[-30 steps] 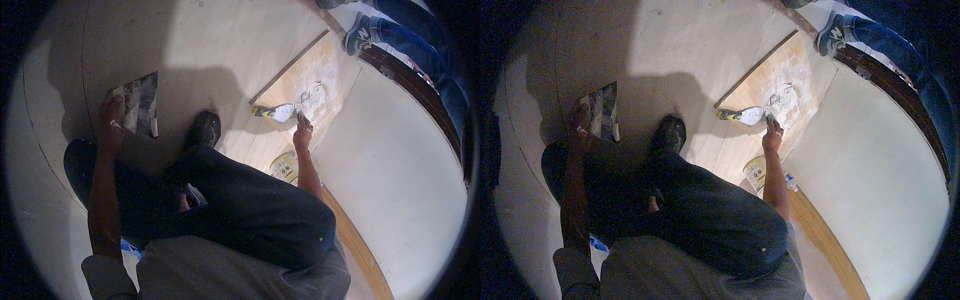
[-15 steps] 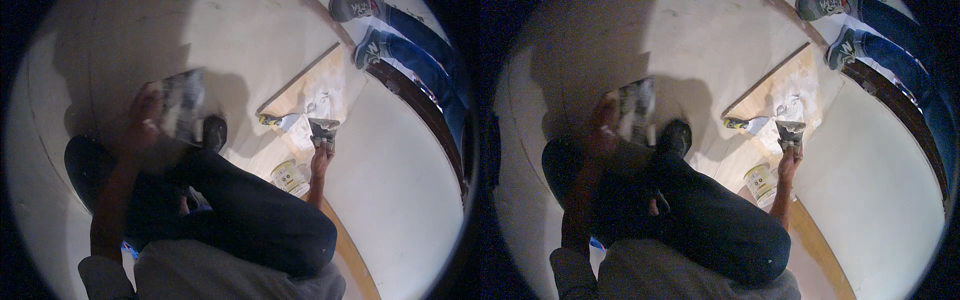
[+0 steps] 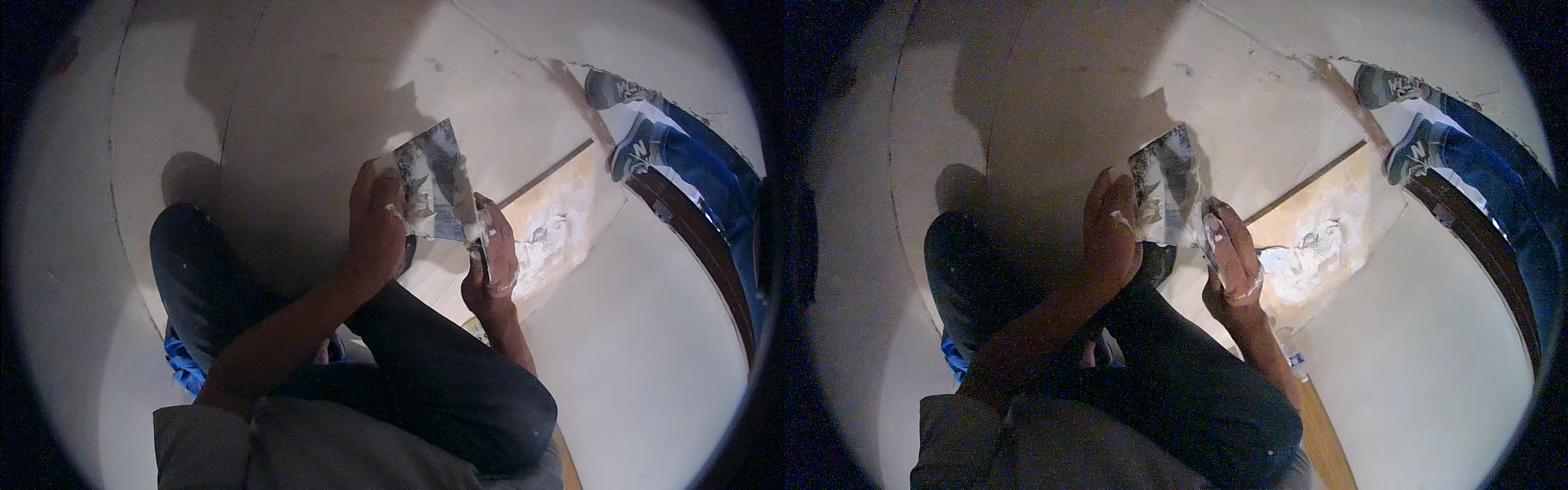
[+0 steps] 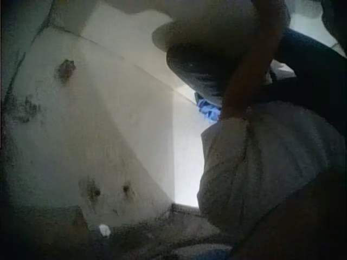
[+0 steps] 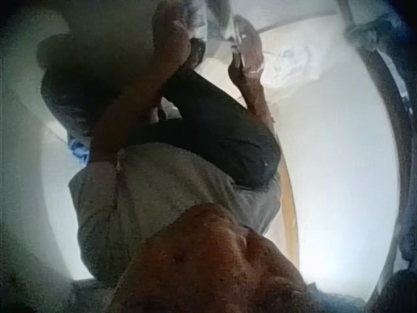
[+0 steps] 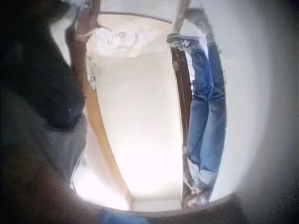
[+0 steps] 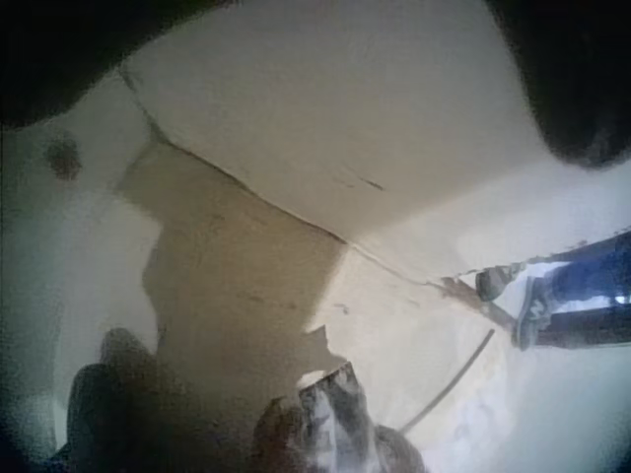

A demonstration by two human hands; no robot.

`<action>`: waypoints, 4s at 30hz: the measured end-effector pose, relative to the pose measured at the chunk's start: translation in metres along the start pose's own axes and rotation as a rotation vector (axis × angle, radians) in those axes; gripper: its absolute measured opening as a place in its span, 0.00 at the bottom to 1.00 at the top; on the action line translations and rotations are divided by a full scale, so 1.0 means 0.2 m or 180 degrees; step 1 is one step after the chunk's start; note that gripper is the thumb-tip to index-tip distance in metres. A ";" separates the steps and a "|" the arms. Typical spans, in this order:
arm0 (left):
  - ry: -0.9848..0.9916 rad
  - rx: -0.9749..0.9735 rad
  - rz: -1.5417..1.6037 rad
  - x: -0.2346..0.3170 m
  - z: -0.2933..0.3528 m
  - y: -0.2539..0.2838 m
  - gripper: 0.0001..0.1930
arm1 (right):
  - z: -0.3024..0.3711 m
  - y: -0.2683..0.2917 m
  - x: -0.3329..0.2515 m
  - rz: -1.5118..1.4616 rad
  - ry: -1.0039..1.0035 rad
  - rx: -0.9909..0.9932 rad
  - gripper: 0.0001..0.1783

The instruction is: The person applies plaster to a wall and ceiling corner using putty knives, spreading and transferring the compound between the blades. The person then mixes and scoops plaster on a wooden board using the putty knives.

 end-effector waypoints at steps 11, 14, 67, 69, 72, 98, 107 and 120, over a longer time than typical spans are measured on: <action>-0.2048 -0.0600 -0.2197 0.41 -0.12 0.09 0.13 | 0.00 0.00 0.20 0.0526 -0.0442 -0.0688 0.37; -0.1362 -0.1114 -0.1469 0.49 -0.23 0.12 0.12 | -0.17 0.13 0.13 0.0262 -0.0041 -0.0224 0.35; -0.1499 -0.0221 -0.2014 0.29 -0.22 0.30 0.17 | -0.34 -0.04 -0.23 -0.2149 -0.0556 0.1010 0.22; -0.2055 0.0012 -0.2477 0.35 -0.13 0.17 0.18 | -0.34 -0.06 -0.24 -0.1746 -0.0272 0.1020 0.23; -0.2279 -0.0031 -0.3077 0.50 -0.10 0.08 0.21 | -0.35 -0.05 -0.26 -0.1089 0.0451 0.0982 0.25; -0.2774 0.0142 -0.3311 0.53 -0.18 0.24 0.26 | -0.35 -0.13 -0.02 -0.0223 0.0250 -0.0187 0.21; -0.2349 -0.1780 -0.2703 0.65 -0.37 0.35 0.22 | -0.57 0.25 -0.28 0.0950 0.1678 -0.0009 0.19; -0.0926 -0.1929 -0.2617 0.67 -0.43 0.39 0.15 | -0.56 0.16 -0.36 0.1026 0.1802 -0.0616 0.21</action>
Point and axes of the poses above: each hand's wrist, its own z-axis away from the middle knuckle, its own y-axis out of the back of the hand, x = y × z, the point moved 4 cm from there along -z, towards the middle knuckle, and after that the axes turned 12 degrees about z, right-handed, at the moved point
